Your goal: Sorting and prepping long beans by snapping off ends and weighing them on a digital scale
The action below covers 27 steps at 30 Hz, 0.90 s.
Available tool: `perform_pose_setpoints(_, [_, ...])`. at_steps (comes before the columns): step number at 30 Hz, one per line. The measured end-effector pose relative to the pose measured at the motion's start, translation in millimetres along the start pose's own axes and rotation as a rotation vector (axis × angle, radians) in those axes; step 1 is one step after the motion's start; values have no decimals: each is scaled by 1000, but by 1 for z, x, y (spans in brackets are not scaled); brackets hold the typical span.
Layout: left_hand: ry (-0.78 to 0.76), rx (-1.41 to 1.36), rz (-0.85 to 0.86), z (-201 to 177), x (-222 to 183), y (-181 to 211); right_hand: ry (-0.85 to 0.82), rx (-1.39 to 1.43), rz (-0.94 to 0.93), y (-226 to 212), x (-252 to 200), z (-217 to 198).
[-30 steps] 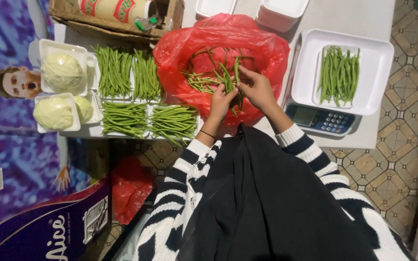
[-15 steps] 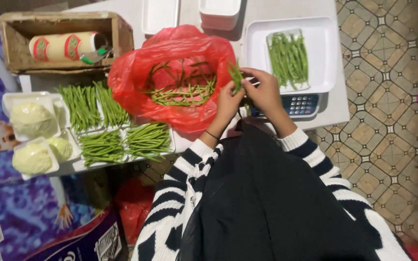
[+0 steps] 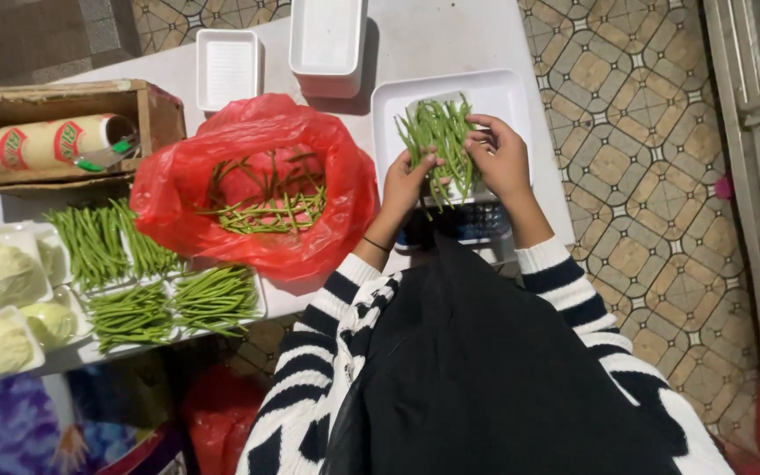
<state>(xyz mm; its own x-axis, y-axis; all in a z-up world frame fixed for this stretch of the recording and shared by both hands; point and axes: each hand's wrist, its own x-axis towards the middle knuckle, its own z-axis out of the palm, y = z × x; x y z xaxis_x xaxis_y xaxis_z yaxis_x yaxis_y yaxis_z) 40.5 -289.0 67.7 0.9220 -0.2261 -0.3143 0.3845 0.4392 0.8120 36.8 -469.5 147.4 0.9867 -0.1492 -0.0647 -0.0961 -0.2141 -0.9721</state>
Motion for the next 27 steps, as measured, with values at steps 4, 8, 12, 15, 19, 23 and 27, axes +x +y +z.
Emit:
perform_pose_setpoints(4, [96,-21,29,-1,0,4,-74,-166,24,-11,24,-2])
perform_pose_setpoints(8, [212,-43,44,-1,-12,13,-150,-410,22,-9,43,8])
perform_pose_setpoints(12, [284,-46,55,-7,-8,2,-213,-582,-56,-21,42,13])
perform_pose_setpoints(15, [316,-72,46,-4,-8,-1,-251,-712,-108,-23,44,15])
perform_pose_setpoints(19, [345,-75,39,16,-16,12,-254,-668,-97,-29,46,12])
perform_pose_setpoints(23, [356,-76,59,9,-18,2,-266,-658,-124,-26,45,11])
perform_pose_setpoints(27, [389,-77,108,-12,-4,-16,-243,-643,-145,-19,49,11])
